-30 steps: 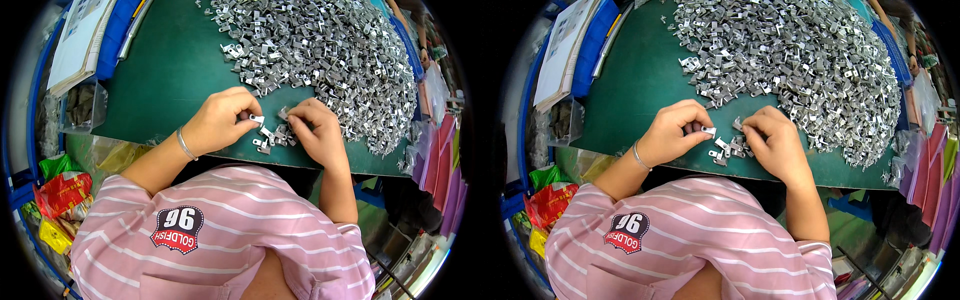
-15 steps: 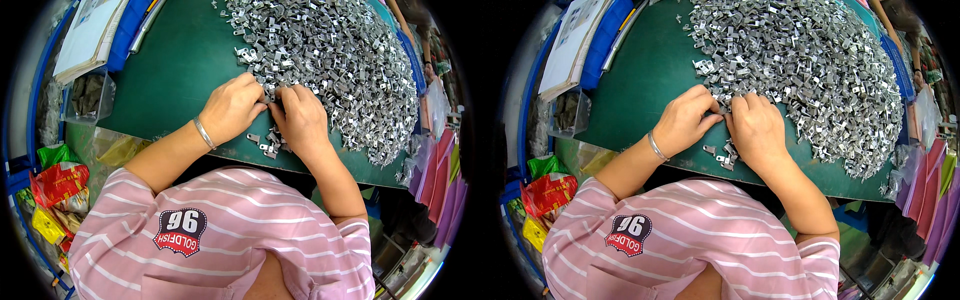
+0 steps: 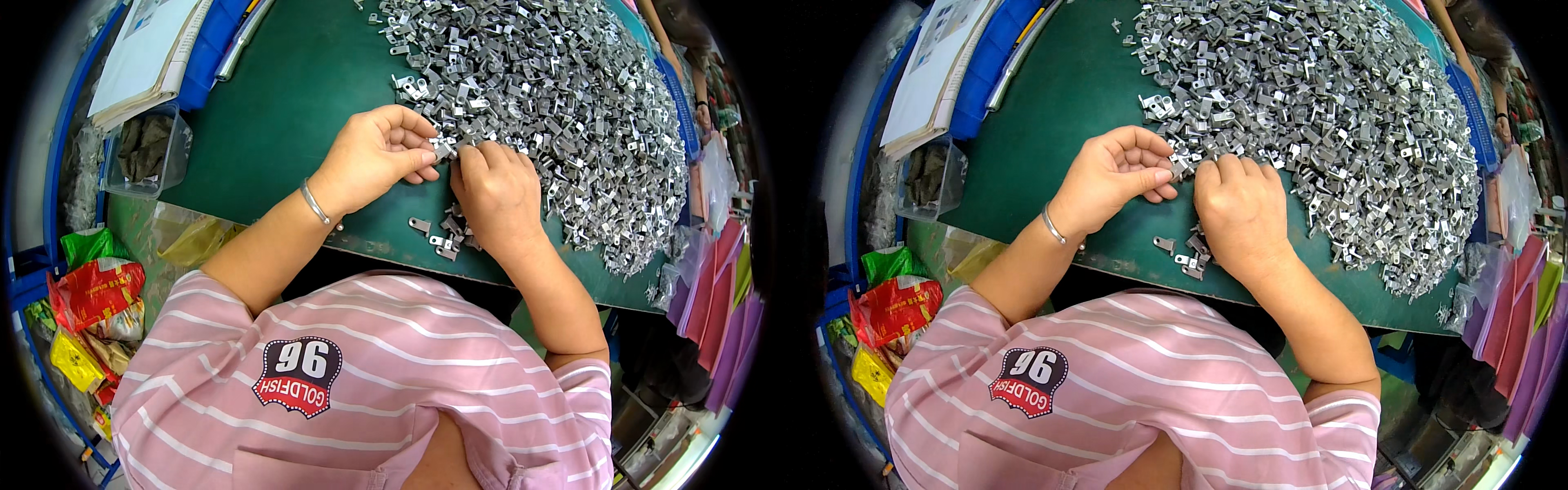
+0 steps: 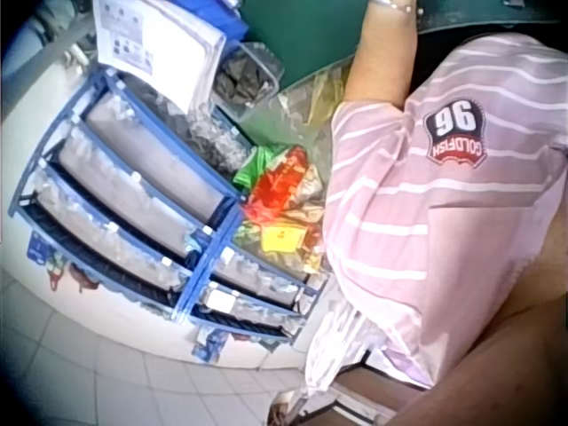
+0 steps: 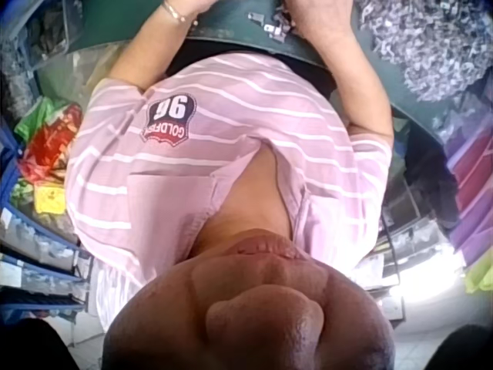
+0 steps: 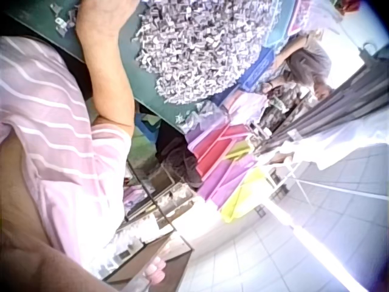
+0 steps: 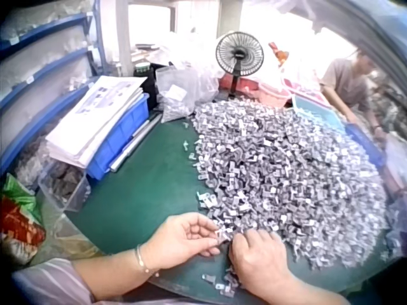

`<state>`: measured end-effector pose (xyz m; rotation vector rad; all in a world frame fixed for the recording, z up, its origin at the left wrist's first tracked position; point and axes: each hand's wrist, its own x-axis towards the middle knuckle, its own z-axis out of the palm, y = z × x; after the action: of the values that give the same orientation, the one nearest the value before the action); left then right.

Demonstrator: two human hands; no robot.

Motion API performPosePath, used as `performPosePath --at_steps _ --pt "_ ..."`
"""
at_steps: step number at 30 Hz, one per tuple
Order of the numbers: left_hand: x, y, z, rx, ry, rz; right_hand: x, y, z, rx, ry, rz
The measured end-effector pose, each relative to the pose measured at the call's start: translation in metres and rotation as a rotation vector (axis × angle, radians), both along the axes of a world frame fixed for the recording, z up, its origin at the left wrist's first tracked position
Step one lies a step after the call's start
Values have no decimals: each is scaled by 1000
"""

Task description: The person sits on the floor and repeatedly picks up small silver metal clips from a large pile. They handle each clip individually, turning it over in their hands, and place it into a smaller, separate pile on the table. The task involves continuous sorting and handling of the metal components by hand.

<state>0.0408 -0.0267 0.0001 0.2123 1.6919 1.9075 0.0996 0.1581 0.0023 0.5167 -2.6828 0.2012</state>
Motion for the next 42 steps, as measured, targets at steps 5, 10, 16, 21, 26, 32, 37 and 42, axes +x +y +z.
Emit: performPosePath --at_steps 5,10,16,21,26,32,37,42 --pt "0 -3 -3 58 -7 -9 6 11 12 -548 -345 -82" --pt "0 -3 -2 4 18 -86 14 30 22 -1145 -922 -208" --pt "-2 -9 -6 23 115 -306 21 34 19 -927 -737 -53" --pt "-3 -9 1 -160 489 -546 24 33 29 -481 -639 142" --pt "1 -4 -2 -222 676 -264 1 26 27 -423 -275 79" --pt "3 11 -25 -424 996 21 -18 10 12 -341 -94 -55" --pt "6 12 -25 -485 1024 62 -16 18 16 -579 -191 -94" --pt "7 9 -13 -218 630 52 -1 28 12 -1096 -434 -100"
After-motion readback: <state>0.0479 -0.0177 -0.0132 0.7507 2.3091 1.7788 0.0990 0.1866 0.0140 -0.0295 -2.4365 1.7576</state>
